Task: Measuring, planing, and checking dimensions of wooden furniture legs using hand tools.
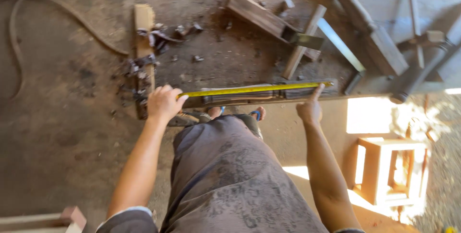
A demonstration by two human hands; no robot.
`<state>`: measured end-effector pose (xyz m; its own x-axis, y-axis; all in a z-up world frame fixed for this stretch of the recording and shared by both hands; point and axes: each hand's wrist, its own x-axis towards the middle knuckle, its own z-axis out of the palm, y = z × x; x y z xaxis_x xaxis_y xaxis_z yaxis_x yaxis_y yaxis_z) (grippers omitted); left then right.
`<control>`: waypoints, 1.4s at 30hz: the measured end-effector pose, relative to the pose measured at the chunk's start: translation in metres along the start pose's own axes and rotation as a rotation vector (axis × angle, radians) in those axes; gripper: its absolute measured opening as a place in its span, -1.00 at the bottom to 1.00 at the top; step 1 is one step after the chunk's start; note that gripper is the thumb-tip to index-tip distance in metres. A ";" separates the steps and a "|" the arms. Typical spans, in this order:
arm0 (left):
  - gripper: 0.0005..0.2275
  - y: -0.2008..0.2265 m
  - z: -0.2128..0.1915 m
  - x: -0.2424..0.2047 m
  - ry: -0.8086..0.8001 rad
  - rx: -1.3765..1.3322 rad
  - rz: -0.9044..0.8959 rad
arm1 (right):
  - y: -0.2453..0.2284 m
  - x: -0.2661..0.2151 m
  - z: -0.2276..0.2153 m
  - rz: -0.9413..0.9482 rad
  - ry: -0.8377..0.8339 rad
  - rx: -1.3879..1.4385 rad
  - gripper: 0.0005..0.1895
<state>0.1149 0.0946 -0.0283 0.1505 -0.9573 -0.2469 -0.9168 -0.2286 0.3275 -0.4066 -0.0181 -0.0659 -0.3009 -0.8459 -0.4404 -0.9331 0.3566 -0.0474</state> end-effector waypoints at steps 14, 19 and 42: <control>-0.72 0.001 0.007 0.004 -0.062 -0.013 -0.045 | -0.007 -0.009 -0.015 -0.005 -0.052 -0.006 0.33; -0.70 0.001 0.013 0.006 -0.118 -0.007 -0.075 | -0.016 -0.010 -0.024 0.063 -0.115 -0.054 0.33; -0.17 0.050 -0.028 -0.011 -0.388 -0.252 -0.257 | -0.001 -0.081 0.001 -0.037 -0.002 0.790 0.11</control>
<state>0.0774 0.0889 0.0162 0.1666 -0.7397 -0.6520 -0.7438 -0.5283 0.4093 -0.3808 0.0500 -0.0308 -0.2719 -0.8621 -0.4276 -0.5259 0.5052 -0.6842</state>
